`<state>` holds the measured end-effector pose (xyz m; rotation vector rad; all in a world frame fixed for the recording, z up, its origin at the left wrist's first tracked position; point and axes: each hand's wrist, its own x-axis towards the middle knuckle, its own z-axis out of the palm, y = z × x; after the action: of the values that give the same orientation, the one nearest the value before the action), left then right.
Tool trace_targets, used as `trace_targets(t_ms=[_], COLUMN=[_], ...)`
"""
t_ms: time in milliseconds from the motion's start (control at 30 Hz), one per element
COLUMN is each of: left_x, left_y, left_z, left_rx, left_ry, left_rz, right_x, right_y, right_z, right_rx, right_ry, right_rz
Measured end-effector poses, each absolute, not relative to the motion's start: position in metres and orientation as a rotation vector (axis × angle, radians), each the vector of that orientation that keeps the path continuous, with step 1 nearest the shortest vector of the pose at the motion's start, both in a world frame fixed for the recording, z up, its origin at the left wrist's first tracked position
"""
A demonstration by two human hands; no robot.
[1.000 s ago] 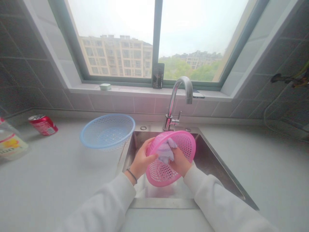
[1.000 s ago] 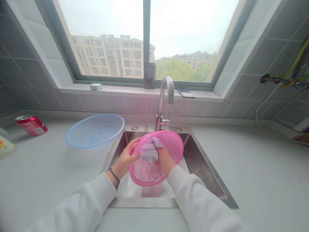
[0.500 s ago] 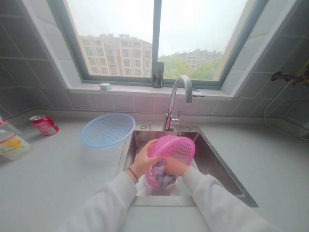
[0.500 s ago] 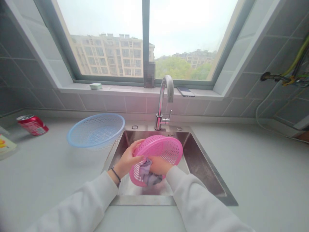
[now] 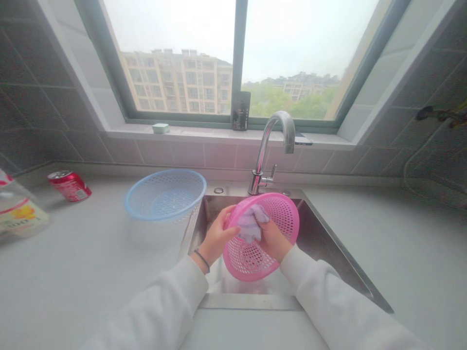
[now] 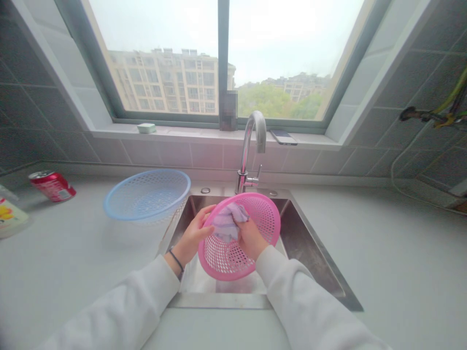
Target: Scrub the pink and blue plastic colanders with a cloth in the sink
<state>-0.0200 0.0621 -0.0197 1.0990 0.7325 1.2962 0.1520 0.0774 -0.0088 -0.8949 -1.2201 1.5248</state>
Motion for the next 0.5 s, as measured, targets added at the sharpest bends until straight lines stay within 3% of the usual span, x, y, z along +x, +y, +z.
trace_targets(t_ms=[300,400,500], left_x=[-0.022,-0.021,-0.022], left_y=[0.059,0.059,0.062], left_z=[-0.022,-0.023,-0.024], left_rx=[1.3,1.346,1.311], left_ry=[0.763,0.751,0.746], left_rz=[1.273,1.237,1.279], right_x=[0.163,0.164,0.157], right_y=[0.066,0.068,0.07], right_z=[-0.017,-0.021,-0.018], right_rx=[-1.4,-1.468,-1.272], right_ry=[-2.268,-2.264,-1.925], right_rz=[1.216,1.175,1.4])
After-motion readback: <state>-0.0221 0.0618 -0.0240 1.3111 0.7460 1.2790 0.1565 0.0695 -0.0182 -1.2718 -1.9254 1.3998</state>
